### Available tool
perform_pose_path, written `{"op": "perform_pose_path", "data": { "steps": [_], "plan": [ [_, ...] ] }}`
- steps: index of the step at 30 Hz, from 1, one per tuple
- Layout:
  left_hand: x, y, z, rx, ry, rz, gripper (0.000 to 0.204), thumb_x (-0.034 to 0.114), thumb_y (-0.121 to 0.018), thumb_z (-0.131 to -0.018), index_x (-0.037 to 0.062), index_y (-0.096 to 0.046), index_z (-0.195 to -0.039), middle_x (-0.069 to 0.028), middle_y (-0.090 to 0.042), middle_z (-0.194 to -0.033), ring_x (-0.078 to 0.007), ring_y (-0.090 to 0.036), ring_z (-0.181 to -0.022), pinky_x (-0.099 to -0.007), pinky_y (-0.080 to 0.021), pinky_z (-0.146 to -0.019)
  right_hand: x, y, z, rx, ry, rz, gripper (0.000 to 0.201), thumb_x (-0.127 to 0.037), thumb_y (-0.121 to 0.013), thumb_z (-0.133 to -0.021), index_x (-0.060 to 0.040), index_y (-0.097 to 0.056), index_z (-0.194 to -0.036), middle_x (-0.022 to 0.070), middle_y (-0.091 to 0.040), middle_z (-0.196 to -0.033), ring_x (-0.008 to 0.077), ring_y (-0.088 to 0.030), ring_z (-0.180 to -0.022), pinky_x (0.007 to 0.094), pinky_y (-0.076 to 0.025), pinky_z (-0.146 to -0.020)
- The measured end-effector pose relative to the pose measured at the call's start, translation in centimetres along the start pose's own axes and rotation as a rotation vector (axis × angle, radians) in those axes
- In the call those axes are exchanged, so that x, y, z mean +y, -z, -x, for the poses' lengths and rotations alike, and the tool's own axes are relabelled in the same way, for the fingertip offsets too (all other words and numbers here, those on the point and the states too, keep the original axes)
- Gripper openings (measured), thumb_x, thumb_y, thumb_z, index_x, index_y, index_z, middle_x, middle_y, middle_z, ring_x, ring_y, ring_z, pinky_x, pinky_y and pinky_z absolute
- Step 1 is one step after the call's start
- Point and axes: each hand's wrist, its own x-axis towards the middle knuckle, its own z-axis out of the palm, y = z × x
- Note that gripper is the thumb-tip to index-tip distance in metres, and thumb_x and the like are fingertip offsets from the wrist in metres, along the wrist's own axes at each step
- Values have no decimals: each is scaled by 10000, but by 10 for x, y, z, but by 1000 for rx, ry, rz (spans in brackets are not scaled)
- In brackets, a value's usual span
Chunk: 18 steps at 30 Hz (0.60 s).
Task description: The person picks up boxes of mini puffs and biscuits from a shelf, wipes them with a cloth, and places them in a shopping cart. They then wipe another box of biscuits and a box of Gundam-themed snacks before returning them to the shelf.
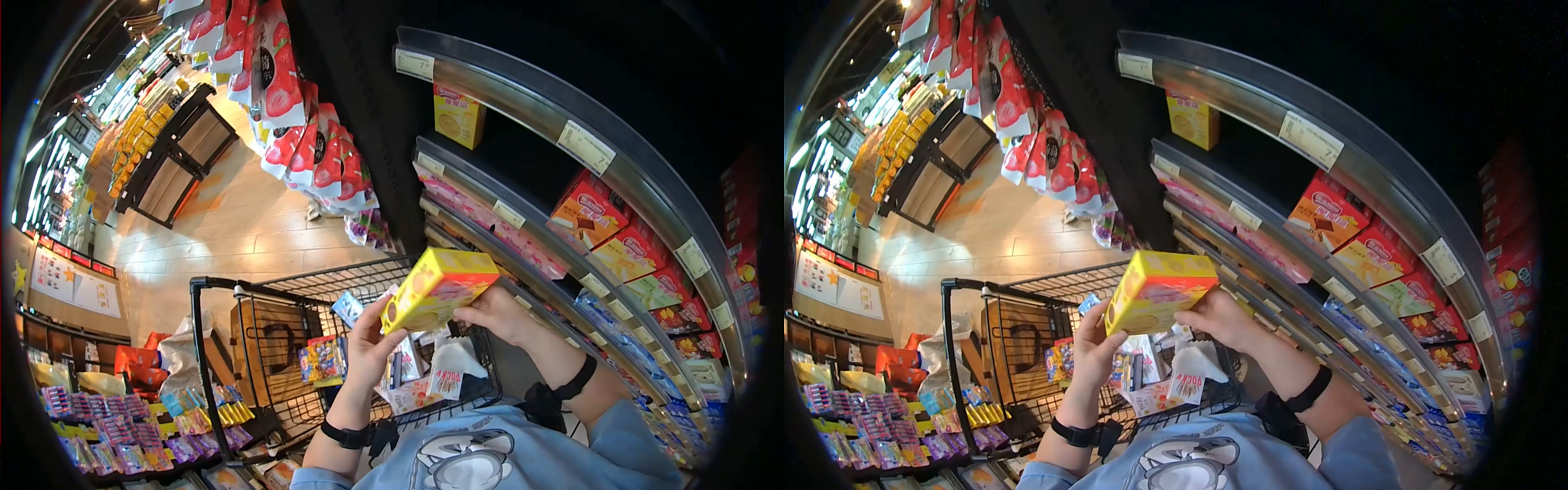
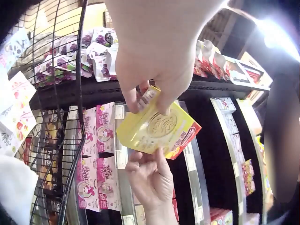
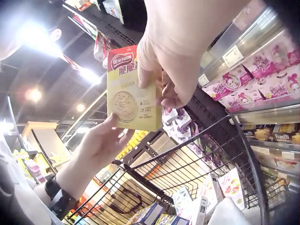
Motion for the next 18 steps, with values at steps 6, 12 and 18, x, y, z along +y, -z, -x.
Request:
{"op": "perform_pose_path", "data": {
  "steps": [6, 12, 18],
  "plan": [
    [-24, -2, -76, 52, 18, -48, 434, -19, -618, -845, 48, -424, -1228, -101, -440, -1336, -204, -481, -1184, -332, -409, -987, -13, 12, -45, 179, 302, 255, 468, -34, -666, -834, 26, -437, -1238, 156, -572, -1181, 200, -574, -1083, 336, -463, -943],
    [-13, -28, -198, -90, -204, -409, 646, 35, -651, -801, 113, -383, -1383, -71, -397, -1378, -180, -422, -1213, -351, -380, -976, -71, 33, -106, 541, 619, 647, 417, -12, -702, -794, 4, -511, -1164, 117, -533, -1175, 218, -551, -1105, 315, -447, -935],
    [-1, -49, -282, -132, -441, -627, 674, 55, -630, -815, 63, -332, -1420, -159, -432, -1385, -261, -408, -1281, -382, -331, -1038, -88, 64, -162, 885, 800, 862, 531, -121, -783, -702, -7, -549, -1165, 211, -492, -1248, 354, -495, -1169, 392, -397, -982]
  ]
}}
